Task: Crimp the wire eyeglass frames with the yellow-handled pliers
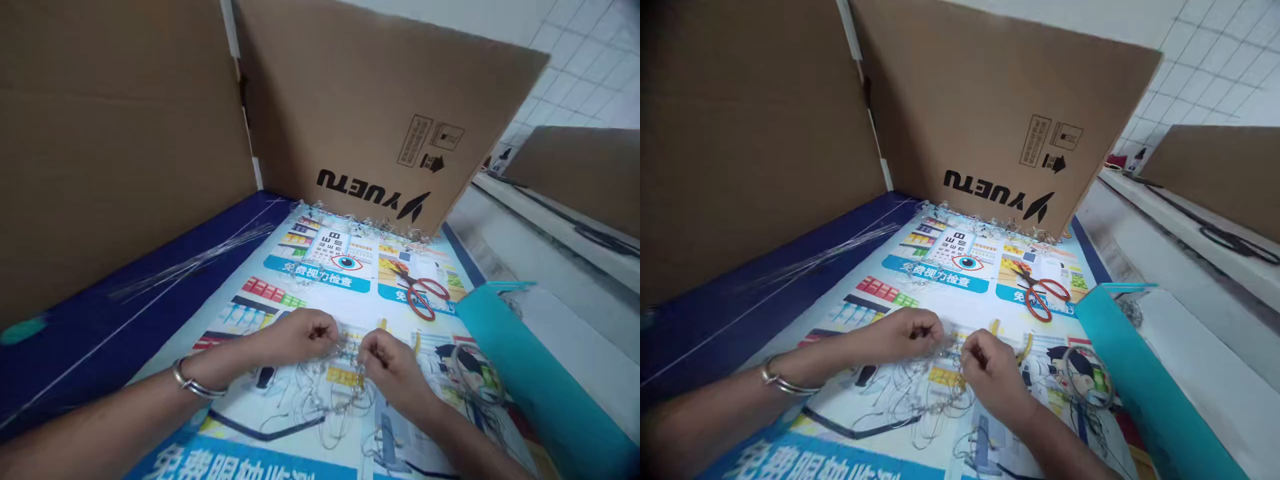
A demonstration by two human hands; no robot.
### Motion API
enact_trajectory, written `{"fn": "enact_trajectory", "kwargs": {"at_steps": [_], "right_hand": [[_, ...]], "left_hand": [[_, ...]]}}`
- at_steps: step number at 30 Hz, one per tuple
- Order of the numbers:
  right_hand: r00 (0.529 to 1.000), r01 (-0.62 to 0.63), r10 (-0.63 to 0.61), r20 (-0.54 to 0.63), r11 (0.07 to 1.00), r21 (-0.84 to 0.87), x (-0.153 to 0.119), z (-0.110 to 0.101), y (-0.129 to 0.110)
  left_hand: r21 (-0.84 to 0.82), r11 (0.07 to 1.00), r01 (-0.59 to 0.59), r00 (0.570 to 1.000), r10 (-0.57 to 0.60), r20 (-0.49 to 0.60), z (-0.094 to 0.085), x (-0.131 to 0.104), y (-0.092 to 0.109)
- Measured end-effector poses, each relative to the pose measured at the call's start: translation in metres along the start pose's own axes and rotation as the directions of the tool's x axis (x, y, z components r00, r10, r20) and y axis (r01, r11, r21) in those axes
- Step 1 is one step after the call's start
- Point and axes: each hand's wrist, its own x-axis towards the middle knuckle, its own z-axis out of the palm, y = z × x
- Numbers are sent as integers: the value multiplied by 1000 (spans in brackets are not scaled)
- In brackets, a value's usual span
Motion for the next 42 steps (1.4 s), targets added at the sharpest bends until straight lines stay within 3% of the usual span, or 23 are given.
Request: {"fn": "enact_trajectory", "kwargs": {"at_steps": [23,42], "right_hand": [[1000,-27,27,-16,1000,-14,-5,0,1],[996,-62,57,63,995,78,-4,0,8]], "left_hand": [[11,1000,2,1000,-2,-17,-1,1,-3],[41,999,11,1000,-10,-16,0,1,-6]]}}
